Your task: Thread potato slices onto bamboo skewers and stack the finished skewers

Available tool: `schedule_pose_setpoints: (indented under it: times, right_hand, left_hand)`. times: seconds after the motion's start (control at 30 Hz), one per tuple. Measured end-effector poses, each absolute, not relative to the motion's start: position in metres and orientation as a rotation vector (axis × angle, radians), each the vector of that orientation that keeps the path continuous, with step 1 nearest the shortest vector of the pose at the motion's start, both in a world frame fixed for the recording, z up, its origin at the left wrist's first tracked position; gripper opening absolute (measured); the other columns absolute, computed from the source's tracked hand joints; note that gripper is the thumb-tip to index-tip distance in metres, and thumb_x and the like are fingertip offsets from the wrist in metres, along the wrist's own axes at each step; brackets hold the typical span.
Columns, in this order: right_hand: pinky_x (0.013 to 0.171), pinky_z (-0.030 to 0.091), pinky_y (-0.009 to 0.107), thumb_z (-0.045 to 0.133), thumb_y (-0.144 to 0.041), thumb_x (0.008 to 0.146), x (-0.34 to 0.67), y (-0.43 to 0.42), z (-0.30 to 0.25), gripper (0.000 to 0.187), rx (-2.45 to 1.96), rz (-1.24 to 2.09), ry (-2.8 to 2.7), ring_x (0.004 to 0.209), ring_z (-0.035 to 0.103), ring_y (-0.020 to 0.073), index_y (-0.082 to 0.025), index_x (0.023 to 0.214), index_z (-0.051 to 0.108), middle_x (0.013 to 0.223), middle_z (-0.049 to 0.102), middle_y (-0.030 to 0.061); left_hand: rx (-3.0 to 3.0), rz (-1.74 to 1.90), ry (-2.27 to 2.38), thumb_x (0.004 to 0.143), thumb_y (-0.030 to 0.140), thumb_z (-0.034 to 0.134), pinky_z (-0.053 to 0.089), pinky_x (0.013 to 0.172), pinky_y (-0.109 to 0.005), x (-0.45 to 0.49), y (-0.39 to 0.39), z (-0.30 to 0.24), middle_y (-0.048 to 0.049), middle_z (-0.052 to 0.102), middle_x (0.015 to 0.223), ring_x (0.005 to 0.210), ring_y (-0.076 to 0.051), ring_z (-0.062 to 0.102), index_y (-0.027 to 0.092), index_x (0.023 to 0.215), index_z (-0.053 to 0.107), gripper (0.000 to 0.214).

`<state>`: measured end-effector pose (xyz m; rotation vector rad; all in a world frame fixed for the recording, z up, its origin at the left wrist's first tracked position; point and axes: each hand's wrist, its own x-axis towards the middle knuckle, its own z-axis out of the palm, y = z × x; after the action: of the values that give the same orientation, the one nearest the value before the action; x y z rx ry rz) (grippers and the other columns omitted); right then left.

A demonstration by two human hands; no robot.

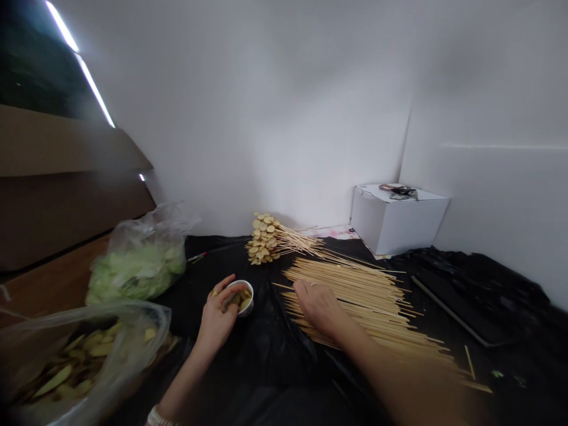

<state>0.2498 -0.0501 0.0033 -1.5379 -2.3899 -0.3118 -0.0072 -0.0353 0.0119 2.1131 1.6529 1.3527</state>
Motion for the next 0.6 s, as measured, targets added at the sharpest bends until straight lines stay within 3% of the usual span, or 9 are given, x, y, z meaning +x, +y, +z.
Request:
schedule_pose_setpoints:
  times: [0.17, 0.6]
  right_hand:
    - [0.06, 0.029, 0.028, 0.033, -0.016, 0.097, 0.2499, -0.0496, 0.0017, 0.023, -1.56, -0.284, -2.375, 0.073, 0.056, 0.0171, -0.017, 0.095, 0.055, 0.085, 0.062, 0.0058]
    - [0.061, 0.032, 0.027, 0.035, -0.016, 0.095, 0.252, -0.0497, 0.0009, 0.02, -1.554, -0.288, -2.346, 0.072, 0.057, 0.0164, -0.017, 0.095, 0.055, 0.082, 0.063, 0.0055]
  left_hand:
    - [2.099, 1.272, 1.52, 0.063, 0.001, 0.043, 0.041, 0.102, -0.04, -0.0045, -0.0363, 0.0088, -0.0041, 0.063, 0.119, 0.11, -0.021, 0.058, 0.024, 0.095, 0.071, 0.049]
    - [2.173, 1.182, 1.642, 0.068, 0.01, 0.054, 0.043, 0.092, -0.039, -0.0008, -0.042, 0.0146, -0.0034, 0.065, 0.106, 0.1, -0.023, 0.055, 0.025, 0.098, 0.069, 0.036]
